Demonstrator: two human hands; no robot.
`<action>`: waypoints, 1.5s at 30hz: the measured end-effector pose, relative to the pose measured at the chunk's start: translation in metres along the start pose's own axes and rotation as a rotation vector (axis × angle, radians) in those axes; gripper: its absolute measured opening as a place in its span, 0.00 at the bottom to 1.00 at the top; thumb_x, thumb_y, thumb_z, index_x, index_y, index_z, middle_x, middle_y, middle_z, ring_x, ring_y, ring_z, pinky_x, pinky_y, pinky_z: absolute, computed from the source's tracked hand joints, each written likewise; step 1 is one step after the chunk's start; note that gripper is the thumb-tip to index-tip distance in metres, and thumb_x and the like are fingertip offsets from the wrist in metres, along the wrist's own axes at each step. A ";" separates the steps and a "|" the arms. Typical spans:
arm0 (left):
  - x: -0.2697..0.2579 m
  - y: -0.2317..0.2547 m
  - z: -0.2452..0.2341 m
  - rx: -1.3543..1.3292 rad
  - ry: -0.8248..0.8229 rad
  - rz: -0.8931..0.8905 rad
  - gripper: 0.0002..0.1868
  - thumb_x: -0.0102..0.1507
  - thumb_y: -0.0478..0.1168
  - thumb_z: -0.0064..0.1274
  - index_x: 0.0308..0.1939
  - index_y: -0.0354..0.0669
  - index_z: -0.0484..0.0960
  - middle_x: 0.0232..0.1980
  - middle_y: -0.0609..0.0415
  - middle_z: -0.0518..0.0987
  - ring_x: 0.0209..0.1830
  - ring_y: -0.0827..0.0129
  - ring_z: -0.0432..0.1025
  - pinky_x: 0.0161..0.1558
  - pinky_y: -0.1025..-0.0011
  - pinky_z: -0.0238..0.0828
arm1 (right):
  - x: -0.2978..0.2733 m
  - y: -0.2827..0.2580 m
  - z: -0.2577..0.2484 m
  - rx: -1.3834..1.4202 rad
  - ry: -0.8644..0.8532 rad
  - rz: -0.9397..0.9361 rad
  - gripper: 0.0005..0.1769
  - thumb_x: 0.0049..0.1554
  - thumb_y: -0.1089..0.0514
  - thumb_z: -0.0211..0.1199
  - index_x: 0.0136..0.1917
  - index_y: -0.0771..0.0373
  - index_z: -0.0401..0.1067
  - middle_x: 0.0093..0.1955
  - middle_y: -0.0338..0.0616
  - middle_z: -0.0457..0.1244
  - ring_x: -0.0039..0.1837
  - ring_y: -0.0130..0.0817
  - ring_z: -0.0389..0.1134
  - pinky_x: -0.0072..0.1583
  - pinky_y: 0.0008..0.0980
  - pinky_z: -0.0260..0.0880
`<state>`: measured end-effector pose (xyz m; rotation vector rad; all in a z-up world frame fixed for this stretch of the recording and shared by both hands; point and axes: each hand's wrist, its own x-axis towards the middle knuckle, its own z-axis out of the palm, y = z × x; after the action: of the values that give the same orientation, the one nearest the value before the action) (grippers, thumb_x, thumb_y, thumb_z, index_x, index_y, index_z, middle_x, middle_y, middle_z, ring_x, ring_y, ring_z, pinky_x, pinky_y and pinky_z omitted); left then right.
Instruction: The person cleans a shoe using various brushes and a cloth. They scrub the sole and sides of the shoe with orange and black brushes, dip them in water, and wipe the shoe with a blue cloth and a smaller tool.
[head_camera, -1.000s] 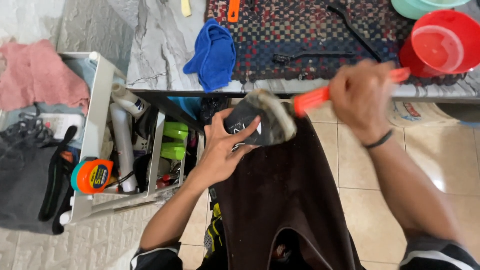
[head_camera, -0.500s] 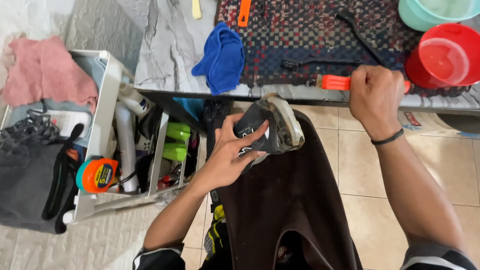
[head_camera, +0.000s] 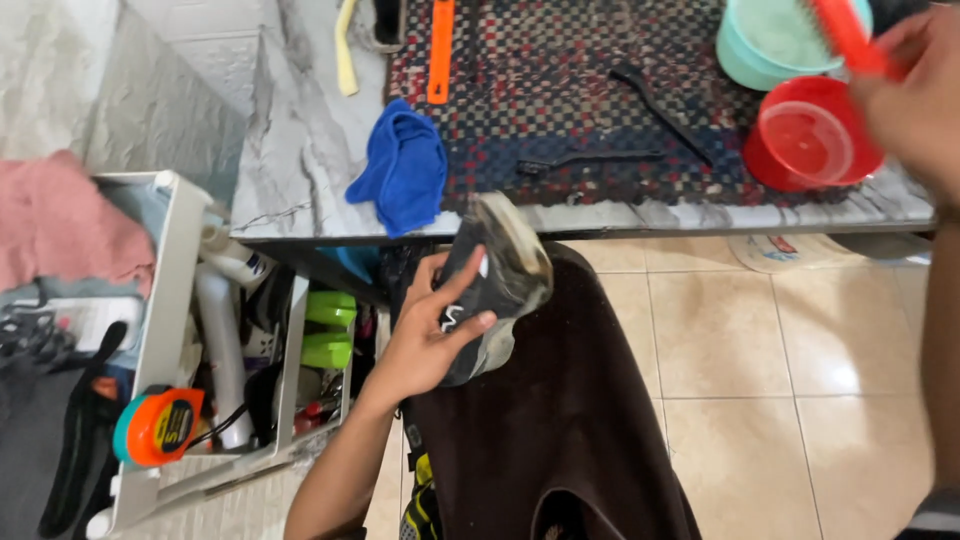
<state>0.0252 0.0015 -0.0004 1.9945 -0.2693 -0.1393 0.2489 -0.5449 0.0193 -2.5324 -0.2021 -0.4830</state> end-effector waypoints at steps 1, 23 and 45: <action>0.002 -0.003 0.001 -0.073 0.020 -0.004 0.36 0.70 0.51 0.57 0.82 0.62 0.64 0.68 0.52 0.65 0.75 0.61 0.65 0.75 0.62 0.56 | 0.033 0.038 -0.002 -0.002 0.061 -0.095 0.26 0.63 0.78 0.67 0.71 0.72 0.65 0.61 0.64 0.63 0.58 0.51 0.67 0.55 0.42 0.66; 0.136 -0.047 -0.063 -0.470 -0.533 0.223 0.19 0.71 0.48 0.58 0.60 0.41 0.83 0.66 0.55 0.79 0.61 0.65 0.76 0.64 0.64 0.75 | -0.011 0.029 -0.033 -0.334 0.075 -0.261 0.14 0.72 0.75 0.69 0.69 0.79 0.80 0.58 0.65 0.71 0.55 0.52 0.70 0.54 0.43 0.71; 0.138 -0.032 -0.068 -0.148 -0.816 0.200 0.38 0.65 0.48 0.64 0.80 0.58 0.69 0.76 0.46 0.54 0.78 0.56 0.44 0.79 0.53 0.31 | -0.100 -0.009 -0.035 -0.443 0.011 -0.128 0.21 0.65 0.73 0.70 0.71 0.76 0.76 0.63 0.61 0.69 0.61 0.53 0.70 0.60 0.43 0.71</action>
<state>0.1779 0.0396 0.0026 1.6624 -0.9428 -0.8215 0.1437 -0.5603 0.0133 -2.9589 -0.2801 -0.6513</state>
